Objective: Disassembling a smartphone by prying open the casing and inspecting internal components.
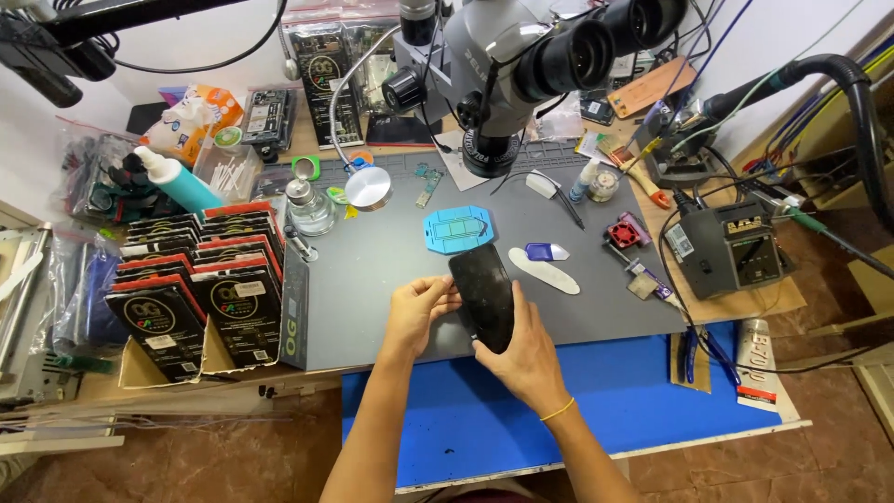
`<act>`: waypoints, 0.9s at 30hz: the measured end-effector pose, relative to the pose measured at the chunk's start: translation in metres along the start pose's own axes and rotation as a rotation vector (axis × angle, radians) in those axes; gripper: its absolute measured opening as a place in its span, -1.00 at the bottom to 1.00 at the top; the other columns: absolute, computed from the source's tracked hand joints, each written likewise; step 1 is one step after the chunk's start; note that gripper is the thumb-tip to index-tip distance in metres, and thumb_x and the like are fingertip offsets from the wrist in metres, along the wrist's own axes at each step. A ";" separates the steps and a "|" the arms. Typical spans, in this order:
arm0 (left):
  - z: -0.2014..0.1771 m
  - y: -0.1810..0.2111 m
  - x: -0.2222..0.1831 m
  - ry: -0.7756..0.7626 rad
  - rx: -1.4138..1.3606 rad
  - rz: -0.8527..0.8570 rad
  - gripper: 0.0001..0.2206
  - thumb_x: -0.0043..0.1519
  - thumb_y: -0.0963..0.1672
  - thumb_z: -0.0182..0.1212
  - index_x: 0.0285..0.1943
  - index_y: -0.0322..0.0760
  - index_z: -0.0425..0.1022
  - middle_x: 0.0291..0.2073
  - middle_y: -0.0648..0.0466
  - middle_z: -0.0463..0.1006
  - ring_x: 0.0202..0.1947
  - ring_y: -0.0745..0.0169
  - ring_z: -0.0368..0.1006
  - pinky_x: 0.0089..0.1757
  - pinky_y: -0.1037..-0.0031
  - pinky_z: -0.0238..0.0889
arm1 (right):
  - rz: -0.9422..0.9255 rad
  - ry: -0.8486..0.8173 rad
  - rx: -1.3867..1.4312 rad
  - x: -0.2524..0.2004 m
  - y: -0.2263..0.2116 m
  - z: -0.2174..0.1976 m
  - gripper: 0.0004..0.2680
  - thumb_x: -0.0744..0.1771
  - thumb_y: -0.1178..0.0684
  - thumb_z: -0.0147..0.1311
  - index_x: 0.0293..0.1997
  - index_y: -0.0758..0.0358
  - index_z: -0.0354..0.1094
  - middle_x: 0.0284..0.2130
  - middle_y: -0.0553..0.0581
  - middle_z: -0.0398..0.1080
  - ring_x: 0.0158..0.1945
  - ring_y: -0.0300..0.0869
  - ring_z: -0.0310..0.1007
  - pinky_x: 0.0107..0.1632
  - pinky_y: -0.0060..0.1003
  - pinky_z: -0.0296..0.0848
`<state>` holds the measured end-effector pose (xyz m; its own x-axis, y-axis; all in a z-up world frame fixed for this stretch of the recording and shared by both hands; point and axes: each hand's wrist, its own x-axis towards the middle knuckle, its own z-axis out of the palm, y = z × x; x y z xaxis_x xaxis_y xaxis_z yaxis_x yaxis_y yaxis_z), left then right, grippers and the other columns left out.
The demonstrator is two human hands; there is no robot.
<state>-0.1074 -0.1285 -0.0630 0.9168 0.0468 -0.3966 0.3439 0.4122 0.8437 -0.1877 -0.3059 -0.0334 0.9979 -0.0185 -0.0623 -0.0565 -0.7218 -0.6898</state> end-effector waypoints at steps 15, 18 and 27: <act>0.022 0.022 -0.025 -0.120 -0.045 -0.136 -0.90 0.21 -0.29 0.25 -0.22 -0.59 0.44 -0.21 -0.51 0.65 -0.22 -0.23 0.69 -0.08 0.12 0.56 | 0.149 -0.155 0.025 -0.002 -0.002 -0.049 -0.13 0.19 -0.17 0.36 0.62 0.19 -0.22 0.24 0.37 0.24 0.27 0.30 0.39 0.21 0.15 0.46; 0.022 0.020 -0.023 -0.125 -0.053 -0.140 -0.90 0.21 -0.29 0.24 -0.23 -0.56 0.41 -0.20 -0.51 0.65 -0.23 -0.21 0.69 -0.10 0.15 0.58 | 0.169 -0.165 0.015 -0.003 -0.004 -0.051 -0.13 0.19 -0.17 0.37 0.63 0.19 -0.23 0.24 0.36 0.24 0.27 0.29 0.40 0.21 0.14 0.47; 0.000 0.020 0.001 -0.095 0.275 -0.014 -0.78 0.29 -0.22 0.25 -0.02 -0.61 0.40 -0.23 -0.48 0.66 -0.34 -0.17 0.69 -0.23 0.23 0.62 | 0.234 -0.141 0.022 -0.001 -0.005 -0.069 -0.14 0.21 -0.17 0.32 0.64 0.19 -0.25 0.30 0.37 0.21 0.31 0.27 0.37 0.25 0.11 0.44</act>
<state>-0.0995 -0.1207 -0.0470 0.9220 -0.0482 -0.3841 0.3869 0.1491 0.9100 -0.1860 -0.3494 0.0199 0.9432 -0.0855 -0.3209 -0.2875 -0.6938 -0.6603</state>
